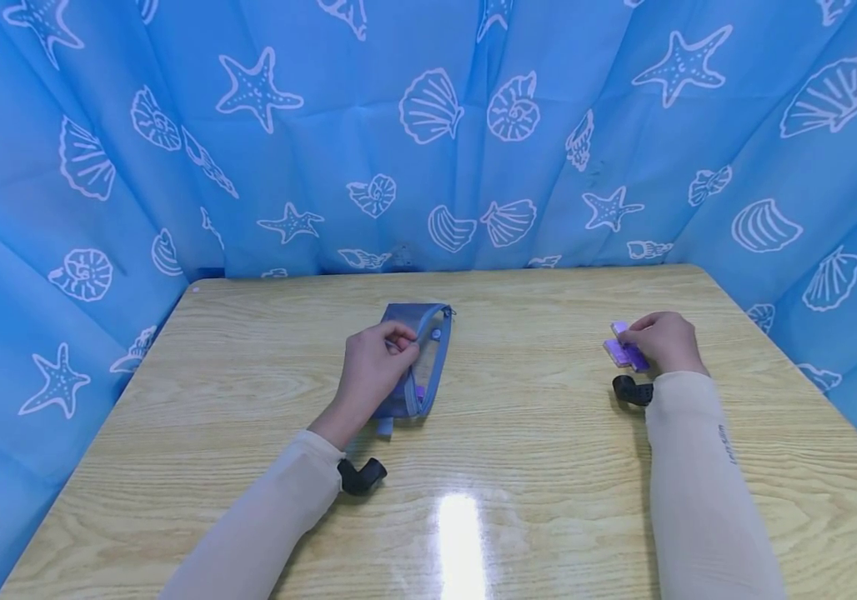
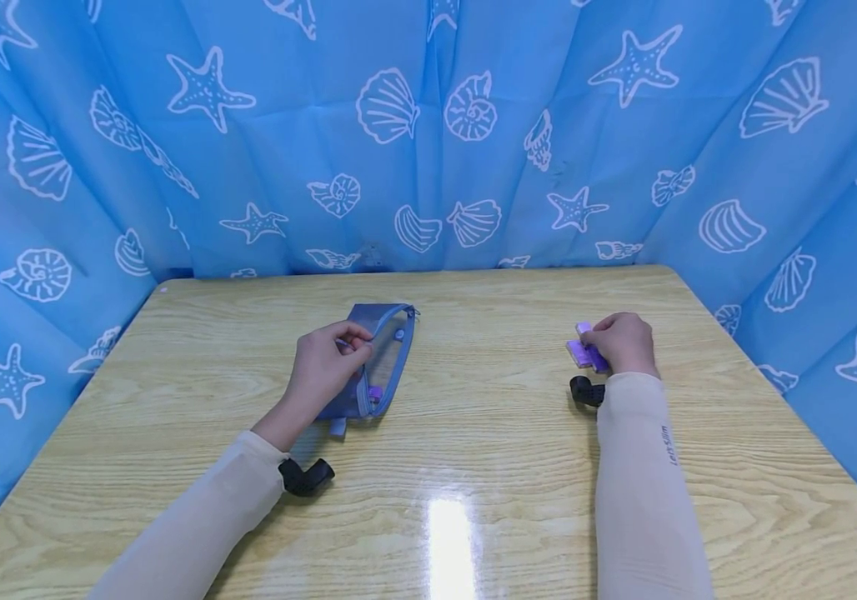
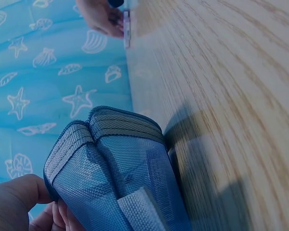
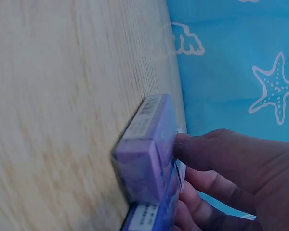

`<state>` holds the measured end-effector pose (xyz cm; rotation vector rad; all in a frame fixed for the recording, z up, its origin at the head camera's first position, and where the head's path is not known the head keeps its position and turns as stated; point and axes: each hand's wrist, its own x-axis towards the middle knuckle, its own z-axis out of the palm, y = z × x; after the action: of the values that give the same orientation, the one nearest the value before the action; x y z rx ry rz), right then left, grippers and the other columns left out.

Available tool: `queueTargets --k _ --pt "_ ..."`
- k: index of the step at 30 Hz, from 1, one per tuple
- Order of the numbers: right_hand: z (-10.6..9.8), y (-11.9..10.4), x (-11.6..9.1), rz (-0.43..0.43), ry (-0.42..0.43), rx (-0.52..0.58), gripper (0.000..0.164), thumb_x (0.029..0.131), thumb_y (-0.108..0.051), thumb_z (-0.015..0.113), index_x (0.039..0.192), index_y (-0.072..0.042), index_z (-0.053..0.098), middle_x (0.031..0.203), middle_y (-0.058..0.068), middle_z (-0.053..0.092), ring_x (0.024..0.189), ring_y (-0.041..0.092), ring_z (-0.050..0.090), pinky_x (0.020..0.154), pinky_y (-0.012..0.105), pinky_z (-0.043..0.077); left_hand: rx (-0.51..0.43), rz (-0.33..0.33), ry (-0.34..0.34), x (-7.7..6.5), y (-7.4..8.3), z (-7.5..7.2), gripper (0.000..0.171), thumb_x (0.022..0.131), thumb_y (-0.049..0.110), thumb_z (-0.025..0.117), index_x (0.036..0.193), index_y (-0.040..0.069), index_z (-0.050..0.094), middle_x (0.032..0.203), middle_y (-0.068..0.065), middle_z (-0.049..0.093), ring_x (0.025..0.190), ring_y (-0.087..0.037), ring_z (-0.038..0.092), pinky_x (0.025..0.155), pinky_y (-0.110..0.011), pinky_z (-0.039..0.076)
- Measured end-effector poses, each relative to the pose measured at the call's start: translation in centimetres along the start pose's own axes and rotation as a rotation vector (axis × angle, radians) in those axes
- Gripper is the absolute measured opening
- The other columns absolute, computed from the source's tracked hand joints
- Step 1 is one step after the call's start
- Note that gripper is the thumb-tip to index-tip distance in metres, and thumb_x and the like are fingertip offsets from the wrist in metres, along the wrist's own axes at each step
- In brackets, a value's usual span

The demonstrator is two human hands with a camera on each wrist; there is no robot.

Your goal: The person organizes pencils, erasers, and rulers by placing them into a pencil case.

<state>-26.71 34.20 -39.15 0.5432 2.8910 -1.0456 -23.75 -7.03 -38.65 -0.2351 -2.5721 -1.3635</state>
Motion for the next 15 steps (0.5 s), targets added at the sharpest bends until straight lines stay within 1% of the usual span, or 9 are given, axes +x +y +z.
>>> queueTargets --k 2,5,11,15 --pt "0.10 -0.03 -0.02 0.004 -0.006 0.002 0.040 0.093 -0.023 0.061 0.116 0.009 0.060 0.108 0.029 0.060 0.064 0.016 0.062 0.057 0.031 0.052 0.002 0.001 0.001 -0.01 -0.02 0.00 0.008 0.085 0.014 0.068 0.090 0.013 0.073 0.077 0.002 0.067 0.067 -0.012 0.060 0.060 -0.027 0.049" --pt "0.10 -0.03 -0.12 0.004 -0.011 0.007 0.039 0.093 -0.022 0.061 0.116 0.010 0.060 0.106 0.029 0.059 0.062 0.016 0.062 0.056 0.032 0.053 0.006 0.004 0.002 0.01 -0.02 0.01 0.008 0.085 0.014 0.068 0.090 0.013 0.073 0.077 0.002 0.067 0.067 -0.012 0.060 0.060 -0.027 0.049" --pt "0.09 0.09 -0.16 -0.034 0.021 -0.009 0.038 0.091 -0.022 0.062 0.110 0.011 0.063 0.103 0.029 0.062 0.063 0.016 0.062 0.056 0.030 0.052 0.004 -0.002 0.001 -0.01 0.04 -0.05 0.008 0.084 0.014 0.068 0.090 0.014 0.073 0.077 0.002 0.067 0.065 -0.012 0.059 0.058 -0.027 0.048" --pt "0.33 0.06 -0.08 -0.033 0.048 0.016 0.038 0.090 -0.022 0.063 0.108 0.011 0.064 0.099 0.027 0.064 0.059 0.014 0.062 0.054 0.030 0.054 0.007 -0.005 0.001 0.01 0.07 -0.09 0.008 0.085 0.014 0.068 0.091 0.014 0.073 0.077 0.002 0.067 0.065 -0.012 0.059 0.057 -0.026 0.048"
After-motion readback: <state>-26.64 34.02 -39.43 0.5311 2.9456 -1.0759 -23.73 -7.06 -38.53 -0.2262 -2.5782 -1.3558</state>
